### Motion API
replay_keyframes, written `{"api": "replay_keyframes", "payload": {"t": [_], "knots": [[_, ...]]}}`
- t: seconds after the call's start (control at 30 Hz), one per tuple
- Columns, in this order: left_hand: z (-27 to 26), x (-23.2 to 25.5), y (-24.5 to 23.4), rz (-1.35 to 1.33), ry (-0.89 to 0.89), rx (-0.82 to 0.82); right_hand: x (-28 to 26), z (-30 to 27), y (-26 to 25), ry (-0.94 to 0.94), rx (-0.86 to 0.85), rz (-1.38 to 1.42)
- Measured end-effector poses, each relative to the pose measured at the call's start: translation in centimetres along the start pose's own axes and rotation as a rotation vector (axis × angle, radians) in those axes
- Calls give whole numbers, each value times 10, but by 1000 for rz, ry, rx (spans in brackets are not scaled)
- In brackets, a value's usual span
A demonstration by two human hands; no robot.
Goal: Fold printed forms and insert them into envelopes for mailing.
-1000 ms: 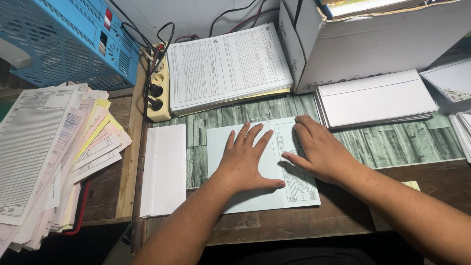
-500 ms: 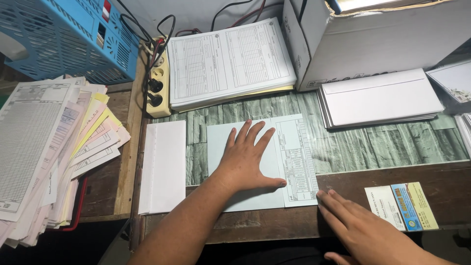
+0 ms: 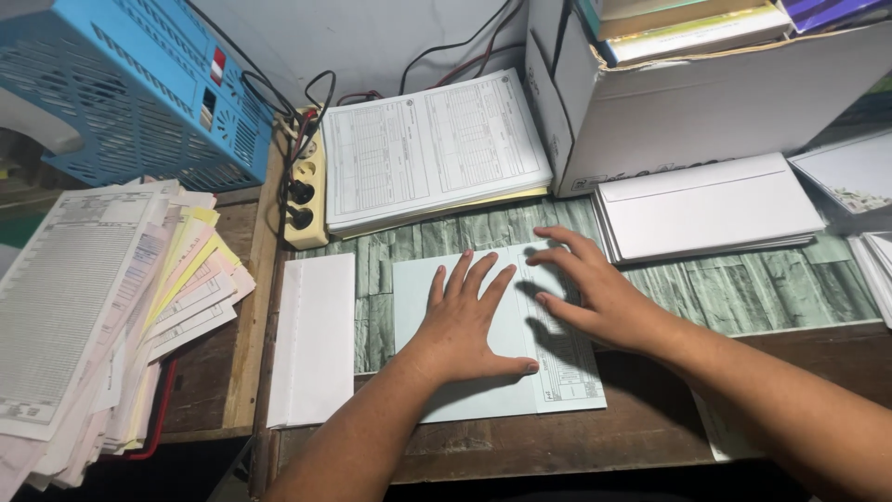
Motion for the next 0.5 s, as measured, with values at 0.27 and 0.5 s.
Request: {"api": "replay_keyframes", "payload": {"t": [0.27,0.5], "knots": [[3,1,-2,-15,-4,-24,4,3,5,28,-70,-101],[5,0,0,-18,-11,-35,-5,3,3,98,-233,-343]]}}
Point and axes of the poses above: each hand's wrist, its own z-axis towards the middle knuckle, its own y-axis out of the palm, x = y × z, the point moved 2 cm from there along z, towards the middle knuckle, and after that the axes turned 1 degree about x, right-handed, at the moved point
